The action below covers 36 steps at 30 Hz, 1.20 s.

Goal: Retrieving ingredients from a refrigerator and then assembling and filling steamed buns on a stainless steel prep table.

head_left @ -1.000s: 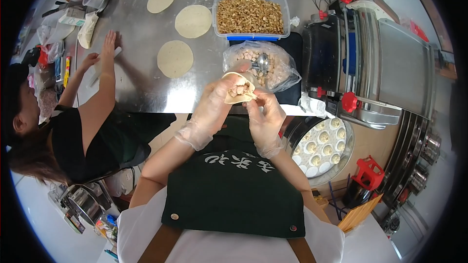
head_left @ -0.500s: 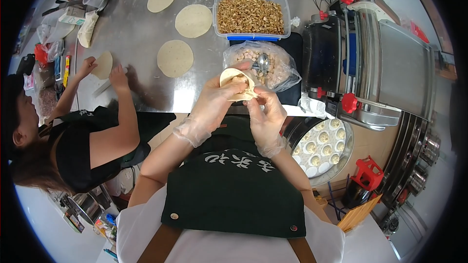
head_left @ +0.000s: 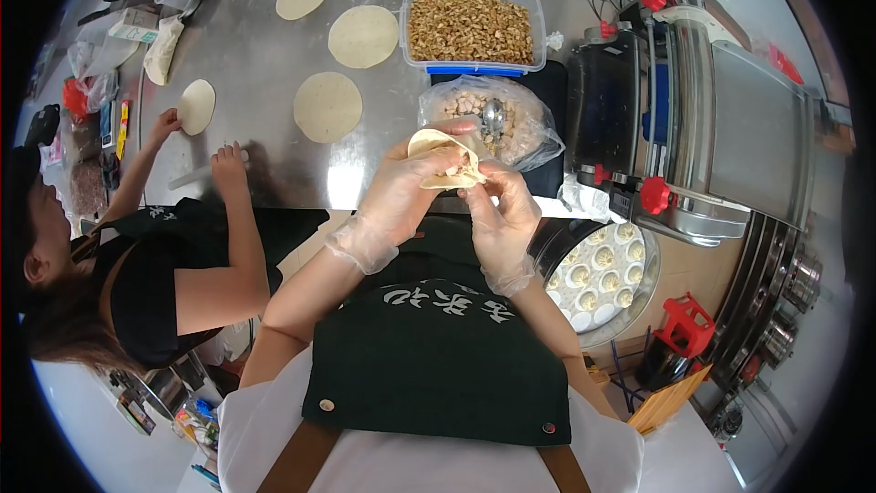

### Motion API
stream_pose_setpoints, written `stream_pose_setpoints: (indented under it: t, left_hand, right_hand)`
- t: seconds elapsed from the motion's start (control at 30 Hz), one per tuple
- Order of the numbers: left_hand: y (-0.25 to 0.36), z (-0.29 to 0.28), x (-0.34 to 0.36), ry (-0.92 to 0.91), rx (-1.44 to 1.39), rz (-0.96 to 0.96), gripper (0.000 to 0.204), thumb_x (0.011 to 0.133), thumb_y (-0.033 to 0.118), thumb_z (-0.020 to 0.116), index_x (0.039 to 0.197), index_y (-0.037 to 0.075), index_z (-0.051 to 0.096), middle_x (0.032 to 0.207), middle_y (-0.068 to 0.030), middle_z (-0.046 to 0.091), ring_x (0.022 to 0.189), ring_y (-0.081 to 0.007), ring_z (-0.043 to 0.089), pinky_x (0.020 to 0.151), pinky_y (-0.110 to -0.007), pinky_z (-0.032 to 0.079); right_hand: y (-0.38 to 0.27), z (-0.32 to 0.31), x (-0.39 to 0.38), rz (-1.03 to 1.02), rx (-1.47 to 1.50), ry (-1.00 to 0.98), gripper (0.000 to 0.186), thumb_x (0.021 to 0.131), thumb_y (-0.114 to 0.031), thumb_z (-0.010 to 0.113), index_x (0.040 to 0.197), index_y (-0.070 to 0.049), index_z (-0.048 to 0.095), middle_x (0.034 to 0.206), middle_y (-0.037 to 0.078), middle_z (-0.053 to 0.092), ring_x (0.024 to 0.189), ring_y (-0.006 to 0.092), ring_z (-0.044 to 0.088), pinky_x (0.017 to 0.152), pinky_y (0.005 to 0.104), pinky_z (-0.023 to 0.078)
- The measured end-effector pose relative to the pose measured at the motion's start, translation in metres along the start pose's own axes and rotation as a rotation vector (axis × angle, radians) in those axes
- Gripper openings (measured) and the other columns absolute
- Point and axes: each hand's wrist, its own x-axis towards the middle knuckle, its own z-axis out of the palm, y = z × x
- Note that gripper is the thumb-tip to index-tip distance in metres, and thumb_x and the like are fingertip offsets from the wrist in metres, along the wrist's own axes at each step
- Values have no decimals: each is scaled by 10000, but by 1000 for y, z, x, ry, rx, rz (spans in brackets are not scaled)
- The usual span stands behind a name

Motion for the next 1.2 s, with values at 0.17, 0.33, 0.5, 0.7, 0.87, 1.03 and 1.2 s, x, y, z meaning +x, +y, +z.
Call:
stream_pose_setpoints:
  t: [0.17,0.33,0.5,0.7,0.87,1.03,1.2]
  left_hand:
    - [-6,-4,2,-18,48,37,369,888,60,640,1250,19,589,1169,-76,619,1055,-149,593,929,-313,475]
    - [-16,-1,1,-9,310,229,330,922,76,605,1249,30,596,1263,-80,576,1137,-149,559,979,-308,452]
    - [-11,-5,2,-46,490,213,299,952,111,567,1234,24,614,1316,-109,543,1196,-179,531,1015,-325,430]
    - [3,-8,3,-219,743,310,344,999,212,496,1276,29,590,1413,-116,490,1334,-221,430,1095,-372,363]
    - [11,-7,8,-292,962,264,371,975,152,550,1320,18,554,1393,-133,512,1261,-223,507,1046,-343,414]
    - [6,8,4,-81,694,206,413,958,105,587,1349,-7,515,1361,-116,535,1187,-174,551,1009,-323,443]
    - [-32,13,-3,47,196,296,437,963,142,586,1373,16,502,1361,-74,528,1201,-133,522,1022,-292,420]
  right_hand:
    - [-4,0,1,13,-19,16,232,886,75,629,1110,36,580,1071,108,648,836,112,629,749,247,539]
    - [-12,3,9,-79,-166,29,238,822,53,675,1047,4,618,957,118,689,721,162,658,663,276,532]
    - [-14,0,14,-211,-334,14,334,783,51,682,1096,-29,600,904,134,680,660,249,668,587,328,530]
    - [-14,-9,14,-359,-446,-17,232,798,65,685,998,-36,625,879,120,699,704,170,684,624,283,527]
    - [-21,-7,13,-137,-247,11,190,821,54,680,992,-12,631,891,108,704,674,145,670,622,268,529]
    - [-19,-5,10,-145,-149,101,167,857,68,648,1023,46,636,898,105,699,685,111,650,626,246,532]
    - [-13,1,4,-33,-21,121,186,815,74,668,992,30,628,893,132,694,678,166,666,628,261,527]
